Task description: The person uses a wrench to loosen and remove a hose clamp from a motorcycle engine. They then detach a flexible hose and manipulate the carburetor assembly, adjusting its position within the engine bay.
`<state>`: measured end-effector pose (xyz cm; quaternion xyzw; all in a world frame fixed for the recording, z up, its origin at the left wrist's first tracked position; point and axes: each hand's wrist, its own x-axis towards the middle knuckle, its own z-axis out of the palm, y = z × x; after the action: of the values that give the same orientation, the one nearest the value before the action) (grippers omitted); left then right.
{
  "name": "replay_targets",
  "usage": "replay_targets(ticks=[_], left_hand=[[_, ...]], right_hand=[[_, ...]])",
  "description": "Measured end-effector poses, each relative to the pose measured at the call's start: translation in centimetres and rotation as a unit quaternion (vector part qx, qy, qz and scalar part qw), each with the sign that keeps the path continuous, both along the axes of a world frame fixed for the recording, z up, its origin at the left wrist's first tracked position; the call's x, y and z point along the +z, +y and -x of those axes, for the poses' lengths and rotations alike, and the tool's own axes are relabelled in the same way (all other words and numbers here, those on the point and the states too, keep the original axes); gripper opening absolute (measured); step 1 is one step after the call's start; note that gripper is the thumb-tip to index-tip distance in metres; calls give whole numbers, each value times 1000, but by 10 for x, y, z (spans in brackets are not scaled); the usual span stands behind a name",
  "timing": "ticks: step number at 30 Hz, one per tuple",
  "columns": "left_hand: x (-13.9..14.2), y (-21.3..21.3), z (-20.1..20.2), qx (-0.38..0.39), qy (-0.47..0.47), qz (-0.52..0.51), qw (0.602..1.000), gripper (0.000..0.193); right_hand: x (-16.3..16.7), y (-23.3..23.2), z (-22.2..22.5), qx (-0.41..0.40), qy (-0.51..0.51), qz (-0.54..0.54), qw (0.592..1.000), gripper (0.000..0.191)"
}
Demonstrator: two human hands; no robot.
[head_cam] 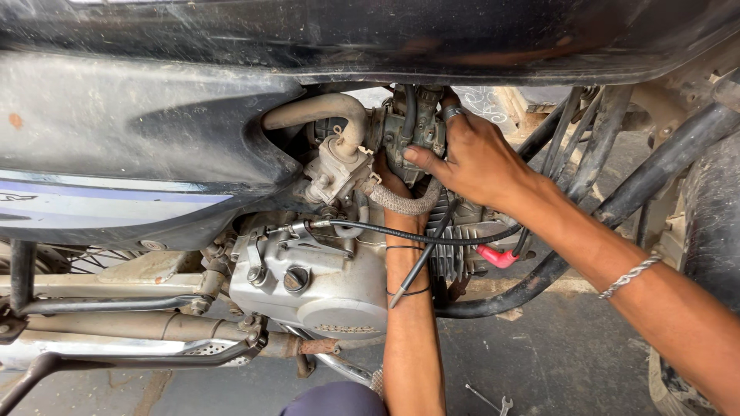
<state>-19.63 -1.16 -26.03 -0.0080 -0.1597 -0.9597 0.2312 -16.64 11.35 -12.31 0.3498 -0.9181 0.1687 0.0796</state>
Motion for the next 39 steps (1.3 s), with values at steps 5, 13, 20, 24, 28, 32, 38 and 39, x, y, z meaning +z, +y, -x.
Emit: replay_targets(ticks=[5,13,20,24,28,32,38,39], left_hand=[[-6,-1,-3,21,-33,14,999,46],[-14,0,-3,82,-78,140,984,48],[-17,3,-8,200,-75,335,918,59],[-19,1,-16,392,-134,565,713,90],[-11,0,-2,28,-63,-29,997,52],[-3,1,3,217,-50,141,965,52],[16,4,-30,54,-31,-73,995,63],[20,5,-33,17,-66,-119,991,67]], right_hand=[[6,11,-8,97,35,91,990,90],[30,18,-19,-45,-71,-76,994,74],[19,23,-12,46,73,-31,996,76],[10,19,-2,120,144,28,982,83],[13,7,13,137,-24,180,974,90],[14,-6,28,173,-128,241,946,99],[6,-12,37,156,-51,221,961,104],[6,-13,37,147,-40,223,963,105]])
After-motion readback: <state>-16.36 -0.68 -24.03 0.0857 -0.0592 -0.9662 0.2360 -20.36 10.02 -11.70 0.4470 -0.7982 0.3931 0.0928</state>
